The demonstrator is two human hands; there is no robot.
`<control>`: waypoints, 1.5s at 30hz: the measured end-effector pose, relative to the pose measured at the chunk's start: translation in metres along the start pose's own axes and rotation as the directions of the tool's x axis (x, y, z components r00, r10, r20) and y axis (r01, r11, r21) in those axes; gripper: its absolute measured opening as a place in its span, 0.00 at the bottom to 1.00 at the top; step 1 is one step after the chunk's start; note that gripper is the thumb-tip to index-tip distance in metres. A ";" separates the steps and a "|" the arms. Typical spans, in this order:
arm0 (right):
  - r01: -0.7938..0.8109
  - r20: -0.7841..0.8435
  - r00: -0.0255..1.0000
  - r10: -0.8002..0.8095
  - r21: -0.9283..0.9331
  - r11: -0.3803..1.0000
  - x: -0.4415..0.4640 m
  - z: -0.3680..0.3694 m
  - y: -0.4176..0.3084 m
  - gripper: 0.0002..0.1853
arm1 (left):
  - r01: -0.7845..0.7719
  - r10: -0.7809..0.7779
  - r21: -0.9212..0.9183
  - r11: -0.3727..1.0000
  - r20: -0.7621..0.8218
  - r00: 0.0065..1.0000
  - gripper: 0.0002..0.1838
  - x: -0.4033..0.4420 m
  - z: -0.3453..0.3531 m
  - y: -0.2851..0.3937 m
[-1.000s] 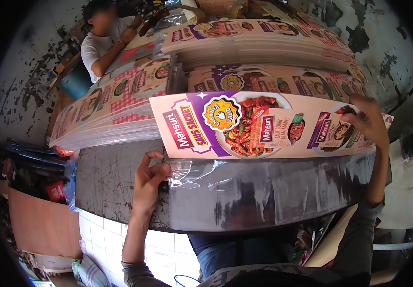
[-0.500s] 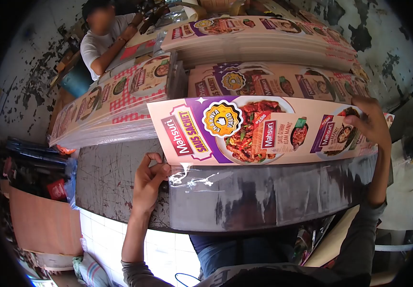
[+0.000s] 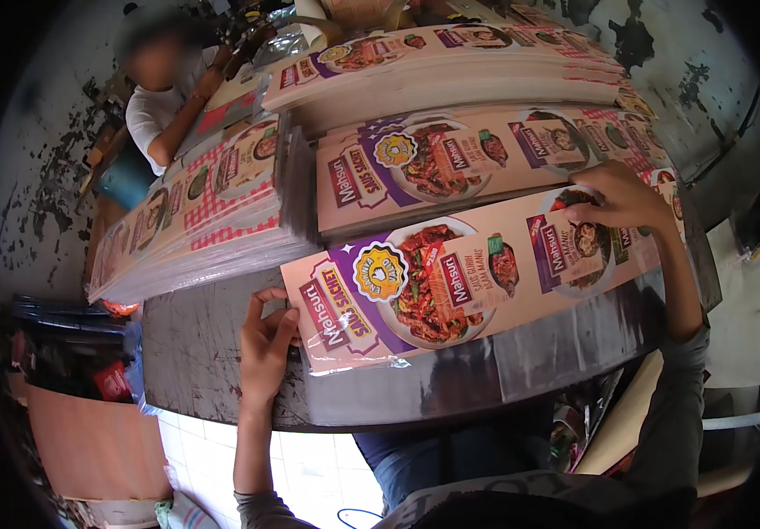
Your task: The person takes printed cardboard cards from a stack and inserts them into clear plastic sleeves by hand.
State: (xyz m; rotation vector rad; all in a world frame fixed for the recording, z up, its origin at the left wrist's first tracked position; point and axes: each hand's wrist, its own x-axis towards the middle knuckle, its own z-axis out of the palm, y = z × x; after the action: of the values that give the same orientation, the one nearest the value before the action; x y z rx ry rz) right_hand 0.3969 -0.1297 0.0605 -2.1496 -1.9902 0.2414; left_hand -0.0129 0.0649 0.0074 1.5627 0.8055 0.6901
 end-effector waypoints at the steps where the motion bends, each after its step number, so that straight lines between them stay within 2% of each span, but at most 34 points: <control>1: -0.004 -0.007 1.000 0.004 -0.001 1.000 -0.001 0.000 0.000 0.25 | -0.032 0.031 0.067 0.997 0.014 0.999 0.14 0.001 -0.002 -0.002; 4: 0.032 -0.004 0.999 -0.032 -0.023 0.999 -0.006 0.001 -0.003 0.26 | -0.056 0.051 0.166 0.985 0.030 0.998 0.14 0.002 -0.005 -0.005; 6: -0.030 0.163 0.986 0.034 -0.024 0.999 -0.009 0.003 -0.005 0.27 | -0.051 0.046 0.192 0.980 0.031 0.998 0.15 0.003 -0.005 -0.001; 8: -0.063 0.214 0.974 0.072 -0.047 0.997 -0.015 0.007 -0.008 0.27 | 0.048 -0.061 0.266 0.963 0.043 0.997 0.15 0.003 -0.004 0.008; 10: -0.114 0.097 0.990 0.102 0.127 0.985 -0.025 0.011 -0.014 0.27 | 0.049 -0.079 0.257 0.965 0.109 0.991 0.14 0.006 -0.014 0.012; 11: -0.156 0.070 0.986 0.149 0.114 0.981 -0.032 0.011 -0.016 0.22 | 0.036 -0.060 0.385 0.922 0.051 0.997 0.13 0.007 -0.017 0.017; 12: -0.168 0.063 0.985 0.162 0.117 0.979 -0.039 0.015 -0.013 0.22 | 0.030 -0.032 0.508 0.861 -0.004 0.999 0.12 0.008 -0.018 0.022; 13: -0.071 -0.090 0.993 0.080 0.101 0.992 -0.048 0.019 -0.006 0.21 | -0.074 0.160 0.697 0.713 -0.059 0.985 0.13 0.008 -0.015 0.026; 14: 0.030 -0.238 0.971 -0.014 0.067 0.997 -0.056 0.023 0.000 0.20 | -0.079 0.162 0.698 0.712 -0.054 0.985 0.13 0.008 -0.013 0.029; 15: 0.033 -0.242 0.970 -0.016 0.066 0.997 -0.066 0.023 0.000 0.20 | -0.177 0.245 0.751 0.637 0.021 0.969 0.14 0.007 -0.010 0.033; 16: -0.073 -0.277 0.957 0.081 0.040 0.997 -0.077 0.022 -0.003 0.20 | -0.268 0.321 0.791 0.549 0.096 0.942 0.15 0.007 -0.008 0.037; 17: -0.177 -0.314 0.933 0.174 0.020 0.984 -0.087 0.021 -0.003 0.20 | -0.277 0.243 0.756 0.593 0.160 0.957 0.17 0.007 -0.004 0.040; 18: -0.171 -0.313 0.935 0.168 0.019 0.985 -0.096 0.019 0.002 0.20 | -0.272 0.243 0.758 0.593 0.154 0.958 0.17 0.009 0.002 0.041; 20: -0.351 -0.326 0.874 0.360 0.087 0.932 -0.115 0.019 0.016 0.20 | -0.571 0.315 0.769 0.287 0.487 0.815 0.20 0.013 0.018 0.041; 21: -0.350 -0.314 0.879 0.360 0.090 0.933 -0.123 0.024 0.025 0.20 | -0.564 0.304 0.772 0.293 0.484 0.820 0.20 0.013 0.023 0.037; 23: -0.371 -0.422 0.818 0.390 0.132 0.919 -0.135 0.036 0.040 0.23 | -0.590 0.219 0.767 0.253 0.548 0.807 0.25 0.018 0.030 0.028; 24: -0.369 -0.409 0.825 0.390 0.133 0.920 -0.137 0.040 0.043 0.23 | -0.582 0.208 0.770 0.261 0.544 0.813 0.25 0.020 0.030 0.026; 26: -0.306 -0.508 0.807 0.302 0.077 0.949 -0.137 0.049 0.044 0.26 | -0.628 0.276 0.727 0.279 0.565 0.777 0.32 0.019 0.027 0.023; 29: -0.342 -0.465 0.806 0.366 0.140 0.929 -0.134 0.050 0.040 0.30 | -0.611 0.329 0.760 0.221 0.532 0.781 0.38 0.019 0.022 0.016; 30: -0.349 -0.466 0.791 0.397 0.188 0.918 -0.134 0.051 0.040 0.32 | -0.608 0.325 0.761 0.226 0.529 0.784 0.38 0.019 0.021 0.017; 32: -0.371 -0.439 0.801 0.406 0.168 0.913 -0.134 0.047 0.040 0.33 | -0.596 0.361 0.789 0.150 0.518 0.776 0.39 0.020 0.019 0.020; 34: -0.391 -0.407 0.814 0.415 0.146 0.909 -0.135 0.047 0.045 0.35 | -0.587 0.342 0.796 0.151 0.515 0.786 0.38 0.021 0.018 0.018; 36: -0.433 -0.415 0.816 0.402 0.022 0.901 -0.141 0.051 0.054 0.36 | -0.580 0.316 0.799 0.156 0.516 0.796 0.37 0.022 0.018 0.015; 39: -0.385 -0.418 0.826 0.378 0.072 0.920 -0.135 0.048 0.048 0.35 | -0.584 0.336 0.803 0.121 0.520 0.785 0.35 0.022 0.018 0.015; 45: -0.396 -0.406 0.817 0.410 0.122 0.910 -0.132 0.044 0.043 0.32 | -0.560 0.375 0.823 0.096 0.491 0.786 0.32 0.020 0.022 0.017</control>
State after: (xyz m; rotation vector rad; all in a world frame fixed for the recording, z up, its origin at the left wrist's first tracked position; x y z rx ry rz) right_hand 0.4164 -0.2624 0.0047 -2.3363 -1.2751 -0.1302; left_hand 0.0183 0.0673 0.0211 3.1246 0.5493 0.4710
